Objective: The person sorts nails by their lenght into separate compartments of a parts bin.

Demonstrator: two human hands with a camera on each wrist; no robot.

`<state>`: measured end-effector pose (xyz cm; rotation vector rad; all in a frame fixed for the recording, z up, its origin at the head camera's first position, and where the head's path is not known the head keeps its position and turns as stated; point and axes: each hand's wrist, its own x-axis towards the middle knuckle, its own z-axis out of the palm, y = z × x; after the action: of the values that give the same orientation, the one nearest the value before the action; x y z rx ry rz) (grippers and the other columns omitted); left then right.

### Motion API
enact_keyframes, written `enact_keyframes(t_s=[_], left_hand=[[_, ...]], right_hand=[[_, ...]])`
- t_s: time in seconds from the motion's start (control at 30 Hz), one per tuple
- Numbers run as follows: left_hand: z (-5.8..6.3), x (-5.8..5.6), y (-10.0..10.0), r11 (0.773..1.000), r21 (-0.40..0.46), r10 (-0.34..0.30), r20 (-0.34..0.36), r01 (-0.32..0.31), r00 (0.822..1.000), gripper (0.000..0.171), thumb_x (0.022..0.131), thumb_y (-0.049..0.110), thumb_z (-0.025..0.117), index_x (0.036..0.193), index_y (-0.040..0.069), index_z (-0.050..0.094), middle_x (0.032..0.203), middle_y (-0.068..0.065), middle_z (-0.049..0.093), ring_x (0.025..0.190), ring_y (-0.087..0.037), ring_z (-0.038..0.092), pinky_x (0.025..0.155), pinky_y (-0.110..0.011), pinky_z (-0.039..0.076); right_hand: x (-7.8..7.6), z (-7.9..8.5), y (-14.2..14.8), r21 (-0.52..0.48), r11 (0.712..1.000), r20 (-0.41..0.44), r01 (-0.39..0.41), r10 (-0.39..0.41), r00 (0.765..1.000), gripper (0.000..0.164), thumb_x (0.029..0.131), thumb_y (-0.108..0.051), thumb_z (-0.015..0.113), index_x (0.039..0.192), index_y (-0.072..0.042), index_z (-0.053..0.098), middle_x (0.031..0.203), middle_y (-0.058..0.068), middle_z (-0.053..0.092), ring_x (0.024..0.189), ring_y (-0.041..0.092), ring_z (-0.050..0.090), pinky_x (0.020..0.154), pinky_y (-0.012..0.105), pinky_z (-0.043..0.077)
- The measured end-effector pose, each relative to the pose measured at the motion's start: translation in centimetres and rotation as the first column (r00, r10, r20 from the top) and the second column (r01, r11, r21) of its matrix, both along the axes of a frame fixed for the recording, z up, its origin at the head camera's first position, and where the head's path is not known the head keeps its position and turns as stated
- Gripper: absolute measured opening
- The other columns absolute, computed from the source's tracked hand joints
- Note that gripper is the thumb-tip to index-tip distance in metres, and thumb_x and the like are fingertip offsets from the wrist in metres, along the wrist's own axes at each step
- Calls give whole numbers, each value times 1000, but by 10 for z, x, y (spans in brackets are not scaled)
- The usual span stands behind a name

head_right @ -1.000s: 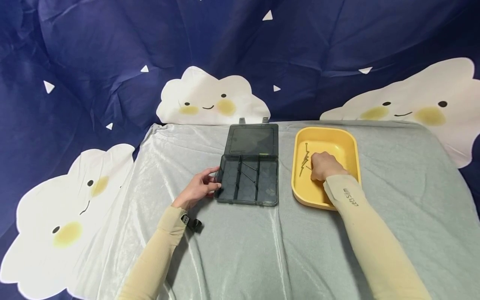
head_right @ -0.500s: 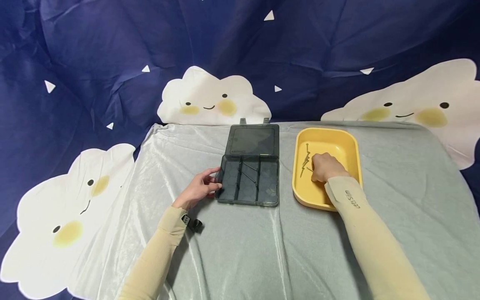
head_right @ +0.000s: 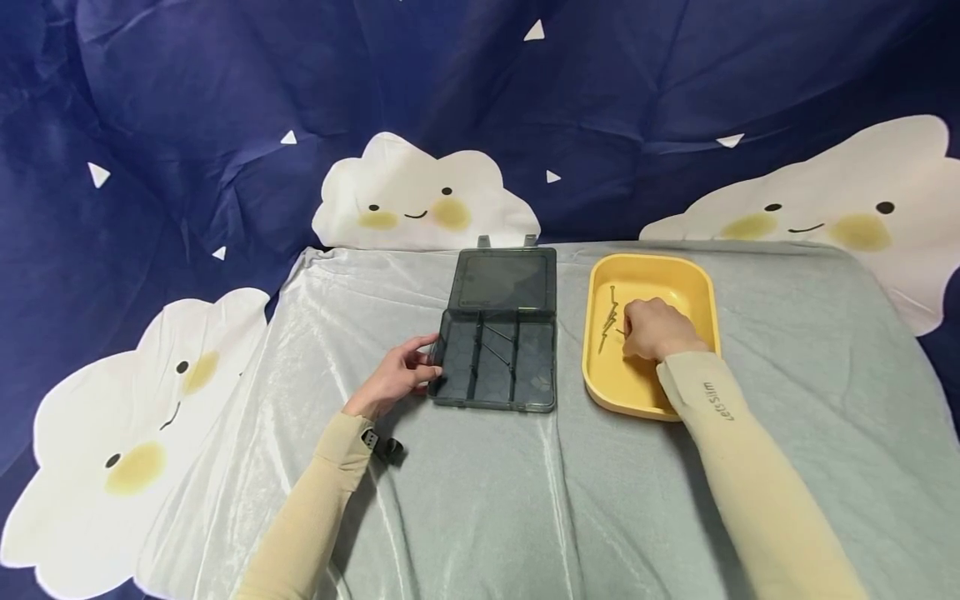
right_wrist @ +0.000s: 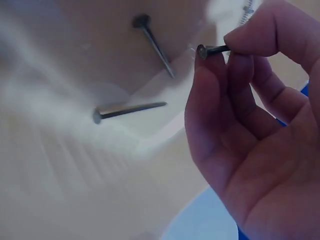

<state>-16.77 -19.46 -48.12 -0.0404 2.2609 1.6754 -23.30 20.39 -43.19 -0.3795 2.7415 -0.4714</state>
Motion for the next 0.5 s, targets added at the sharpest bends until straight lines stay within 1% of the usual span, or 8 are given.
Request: enact_keyframes(t_s=[0.17,0.37,0.5], left_hand=[[2,0,1,1000,6,-2,9,2,1000,66,87,0,66,146,14,43,89,-2,51,74,-11,50,64,-22,46],[3,0,2,1000,19,5,16,-6,1000,66,87,0,66,147,13,42,90,-3,52,75,-10,51,64,-21,46],[5,0,2,1000,16,16,31,-16,999,65,87,0,66,146,14,43,90,-2,52,76,-10,52,64,-21,47]], right_hand=[[0,9,2,7,1000,-25,12,-11,1000,19,69,-12,74,77,-9,57,73,7,53,68,23,50,55,30,36],[0,18,3,-11,1000,-65,-1,0,998,17,71,-11,70,76,-9,54,72,6,51,71,24,49,60,31,35],[2,25,2,-37,999,-102,2,-6,995,16,72,-12,69,77,-10,54,71,5,50,72,25,49,63,32,34]])
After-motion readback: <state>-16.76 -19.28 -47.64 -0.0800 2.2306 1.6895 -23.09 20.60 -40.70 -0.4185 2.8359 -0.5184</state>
